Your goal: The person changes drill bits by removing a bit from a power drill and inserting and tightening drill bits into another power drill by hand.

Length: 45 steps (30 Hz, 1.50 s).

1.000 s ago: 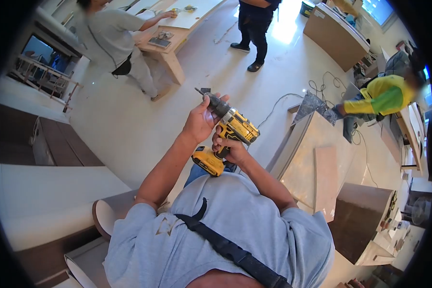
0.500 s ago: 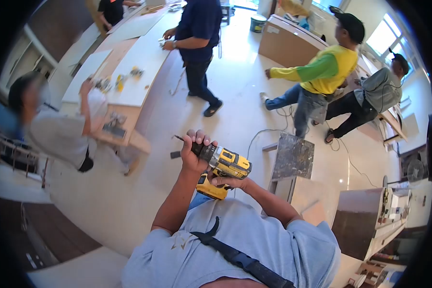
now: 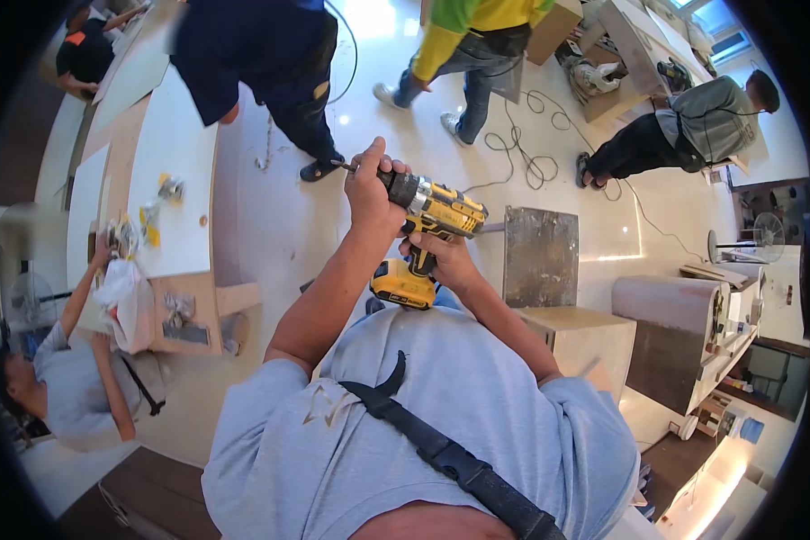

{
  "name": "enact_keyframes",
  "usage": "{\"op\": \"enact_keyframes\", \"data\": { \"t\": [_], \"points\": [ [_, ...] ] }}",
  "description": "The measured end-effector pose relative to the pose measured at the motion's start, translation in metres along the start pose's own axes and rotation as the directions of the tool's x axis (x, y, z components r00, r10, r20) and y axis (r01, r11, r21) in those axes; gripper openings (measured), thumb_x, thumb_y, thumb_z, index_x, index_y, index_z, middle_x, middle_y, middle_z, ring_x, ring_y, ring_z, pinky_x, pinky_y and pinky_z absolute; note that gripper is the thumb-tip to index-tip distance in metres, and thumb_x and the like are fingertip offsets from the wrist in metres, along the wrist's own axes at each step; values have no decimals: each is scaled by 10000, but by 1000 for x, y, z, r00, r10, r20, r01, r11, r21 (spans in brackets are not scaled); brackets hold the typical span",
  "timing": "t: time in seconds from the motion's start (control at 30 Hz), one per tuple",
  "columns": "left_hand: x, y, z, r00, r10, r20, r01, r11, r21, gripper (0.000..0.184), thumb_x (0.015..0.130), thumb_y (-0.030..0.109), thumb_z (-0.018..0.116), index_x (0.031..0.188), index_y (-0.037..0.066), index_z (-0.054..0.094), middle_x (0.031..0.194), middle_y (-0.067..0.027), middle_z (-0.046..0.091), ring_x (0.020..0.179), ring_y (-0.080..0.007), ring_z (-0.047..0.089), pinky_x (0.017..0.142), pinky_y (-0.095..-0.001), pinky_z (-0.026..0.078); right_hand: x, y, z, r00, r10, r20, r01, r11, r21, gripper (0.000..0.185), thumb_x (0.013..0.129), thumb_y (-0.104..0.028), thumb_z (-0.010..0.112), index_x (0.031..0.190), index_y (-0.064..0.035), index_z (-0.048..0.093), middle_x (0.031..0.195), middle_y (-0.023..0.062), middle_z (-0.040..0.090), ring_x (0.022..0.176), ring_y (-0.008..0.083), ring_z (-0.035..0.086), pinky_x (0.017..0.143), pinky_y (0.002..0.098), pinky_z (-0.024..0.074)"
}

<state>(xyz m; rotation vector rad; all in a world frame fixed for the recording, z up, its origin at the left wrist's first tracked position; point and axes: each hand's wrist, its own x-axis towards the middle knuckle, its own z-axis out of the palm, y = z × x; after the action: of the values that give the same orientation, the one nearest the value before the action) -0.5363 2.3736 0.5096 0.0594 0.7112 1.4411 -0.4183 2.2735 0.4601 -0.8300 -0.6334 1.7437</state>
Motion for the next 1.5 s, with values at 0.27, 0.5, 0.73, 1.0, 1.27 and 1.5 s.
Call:
{"op": "enact_keyframes", "data": {
  "t": [0.27, 0.5, 0.73, 1.0, 1.27, 1.5],
  "points": [
    [147, -17, 55, 998, -41, 46, 43, 998, -45, 272, 924, 213, 687, 762, 152, 477, 670, 28, 492, 662, -152, 548, 776, -388, 517, 147, -58, -65, 1000, 2, 10, 1, 969, -248, 305, 871, -101, 759, 1143, -23, 645, 1034, 61, 719, 899, 130, 660, 828, 304, 542],
    [231, -18, 112, 993, -17, 120, 20, 1000, -22, 258, 932, 190, 632, 741, 141, 464, 671, 6, 479, 683, -168, 547, 801, -401, 511, 269, -99, -138, 961, 38, 276, 128, 821, -557, 324, 870, -154, 773, 1159, -71, 653, 1068, 17, 706, 985, 127, 645, 889, 301, 525],
    [330, -28, 201, 787, -140, 601, 158, 987, 24, 286, 953, 264, 643, 771, 145, 458, 689, 19, 458, 736, -160, 563, 862, -403, 504, 370, -202, -134, 837, 75, 542, 345, 695, -630, 241, 856, -281, 790, 985, -113, 675, 886, 5, 662, 822, 133, 604, 788, 309, 501],
    [498, -40, 272, 765, -104, 635, 162, 986, -33, 289, 968, 282, 648, 778, 154, 471, 669, 27, 440, 695, -146, 564, 790, -395, 540, 525, -256, -178, 908, -44, 416, 387, 465, -796, 195, 868, -247, 757, 917, -99, 641, 821, 10, 630, 776, 133, 591, 719, 313, 491],
    [634, -28, 358, 937, -208, 282, 124, 949, 289, 265, 885, 71, 673, 700, 137, 494, 627, 23, 482, 604, -133, 599, 635, -348, 573, 676, -338, -204, 899, -314, 304, 407, 349, -844, 337, 758, -145, 771, 1059, -68, 641, 842, 104, 686, 727, 259, 671, 662, 357, 522],
    [741, 1, 387, 960, -185, 212, 121, 951, 283, 273, 846, 57, 691, 680, 137, 489, 612, 18, 496, 577, -121, 585, 636, -327, 567, 795, -374, -204, 823, -332, 462, 528, 145, -836, 360, 733, -128, 772, 1067, -60, 655, 834, 112, 681, 795, 303, 687, 723, 405, 529]
  ]
}}
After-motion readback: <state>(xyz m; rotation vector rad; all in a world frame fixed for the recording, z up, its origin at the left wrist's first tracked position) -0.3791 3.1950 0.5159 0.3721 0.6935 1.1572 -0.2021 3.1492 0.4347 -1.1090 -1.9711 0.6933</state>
